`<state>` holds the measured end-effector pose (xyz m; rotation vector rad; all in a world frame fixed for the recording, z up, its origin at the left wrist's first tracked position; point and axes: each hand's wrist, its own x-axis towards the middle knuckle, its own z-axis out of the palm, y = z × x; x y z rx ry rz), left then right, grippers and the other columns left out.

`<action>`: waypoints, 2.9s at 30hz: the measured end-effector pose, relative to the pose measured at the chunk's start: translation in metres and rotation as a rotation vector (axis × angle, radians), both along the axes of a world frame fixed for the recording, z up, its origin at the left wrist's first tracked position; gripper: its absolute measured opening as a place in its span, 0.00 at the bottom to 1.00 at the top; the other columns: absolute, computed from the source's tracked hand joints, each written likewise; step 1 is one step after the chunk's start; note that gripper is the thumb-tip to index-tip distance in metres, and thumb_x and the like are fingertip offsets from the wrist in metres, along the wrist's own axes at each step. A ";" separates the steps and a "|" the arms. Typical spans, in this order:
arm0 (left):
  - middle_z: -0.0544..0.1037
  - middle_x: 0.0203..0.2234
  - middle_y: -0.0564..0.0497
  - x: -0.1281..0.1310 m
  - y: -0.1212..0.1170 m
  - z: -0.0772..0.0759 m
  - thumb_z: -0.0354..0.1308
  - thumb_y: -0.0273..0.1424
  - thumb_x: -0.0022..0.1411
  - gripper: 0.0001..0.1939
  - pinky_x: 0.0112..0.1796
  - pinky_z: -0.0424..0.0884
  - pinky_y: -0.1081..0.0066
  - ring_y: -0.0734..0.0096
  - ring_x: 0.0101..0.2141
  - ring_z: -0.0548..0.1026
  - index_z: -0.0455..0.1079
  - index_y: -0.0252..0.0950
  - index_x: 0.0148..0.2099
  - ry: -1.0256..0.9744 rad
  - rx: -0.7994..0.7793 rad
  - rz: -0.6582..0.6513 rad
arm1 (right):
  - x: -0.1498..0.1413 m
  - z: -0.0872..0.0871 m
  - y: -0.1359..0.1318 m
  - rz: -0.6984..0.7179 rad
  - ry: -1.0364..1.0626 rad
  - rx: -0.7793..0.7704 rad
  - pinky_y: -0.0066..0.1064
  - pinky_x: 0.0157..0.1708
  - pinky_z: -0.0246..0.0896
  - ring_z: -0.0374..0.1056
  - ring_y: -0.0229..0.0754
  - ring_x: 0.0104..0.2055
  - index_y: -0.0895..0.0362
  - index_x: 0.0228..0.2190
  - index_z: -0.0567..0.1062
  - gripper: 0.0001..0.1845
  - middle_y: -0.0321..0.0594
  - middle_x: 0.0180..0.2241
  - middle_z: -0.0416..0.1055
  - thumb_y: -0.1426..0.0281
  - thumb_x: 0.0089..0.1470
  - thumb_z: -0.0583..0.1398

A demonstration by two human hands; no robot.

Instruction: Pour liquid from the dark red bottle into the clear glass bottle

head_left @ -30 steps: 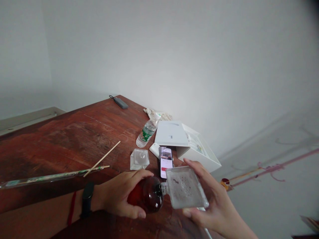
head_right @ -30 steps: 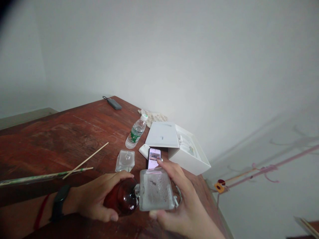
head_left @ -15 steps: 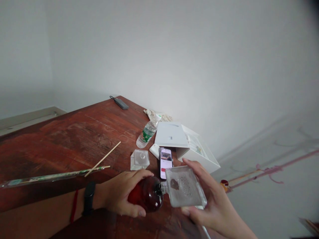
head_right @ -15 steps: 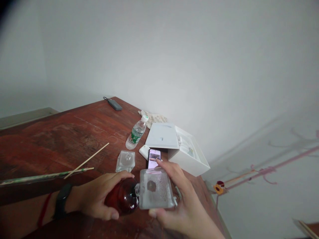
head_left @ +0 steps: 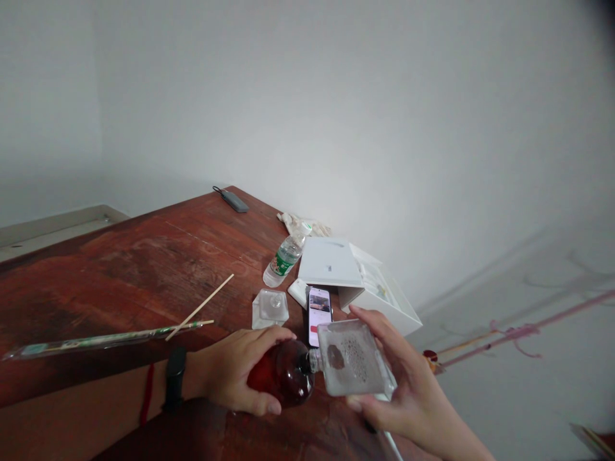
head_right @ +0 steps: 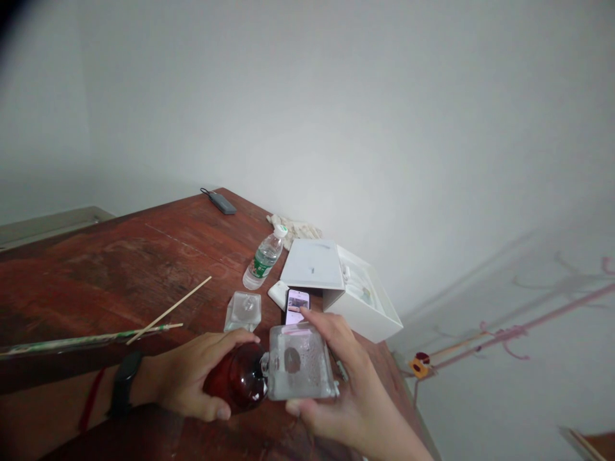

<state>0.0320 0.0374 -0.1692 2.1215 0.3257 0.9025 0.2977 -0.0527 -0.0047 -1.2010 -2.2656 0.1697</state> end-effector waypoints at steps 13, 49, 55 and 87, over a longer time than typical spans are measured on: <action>0.81 0.55 0.40 -0.002 0.000 -0.001 0.66 0.64 0.60 0.47 0.51 0.76 0.57 0.42 0.49 0.83 0.60 0.40 0.70 0.032 -0.002 0.009 | 0.004 0.003 0.002 0.006 -0.072 -0.021 0.49 0.57 0.78 0.77 0.63 0.62 0.40 0.72 0.65 0.49 0.48 0.64 0.76 0.52 0.56 0.75; 0.84 0.49 0.44 -0.005 0.008 0.008 0.60 0.71 0.60 0.44 0.47 0.75 0.59 0.43 0.46 0.85 0.67 0.41 0.60 0.028 0.187 0.049 | -0.019 0.018 0.002 0.042 -0.128 -0.089 0.53 0.62 0.71 0.74 0.59 0.61 0.34 0.74 0.60 0.54 0.43 0.61 0.73 0.66 0.52 0.73; 0.84 0.50 0.44 -0.006 0.010 0.008 0.60 0.70 0.61 0.43 0.48 0.75 0.59 0.44 0.46 0.85 0.67 0.41 0.61 0.009 0.232 0.076 | -0.020 0.020 0.000 0.033 -0.151 -0.102 0.53 0.60 0.72 0.74 0.60 0.60 0.36 0.74 0.59 0.55 0.44 0.61 0.73 0.68 0.51 0.73; 0.84 0.40 0.44 -0.008 0.020 0.019 0.61 0.73 0.56 0.44 0.42 0.75 0.58 0.45 0.37 0.83 0.69 0.39 0.54 0.047 0.327 0.042 | -0.037 0.031 0.003 0.072 -0.191 -0.132 0.52 0.61 0.71 0.73 0.61 0.63 0.33 0.74 0.59 0.60 0.42 0.63 0.73 0.71 0.48 0.75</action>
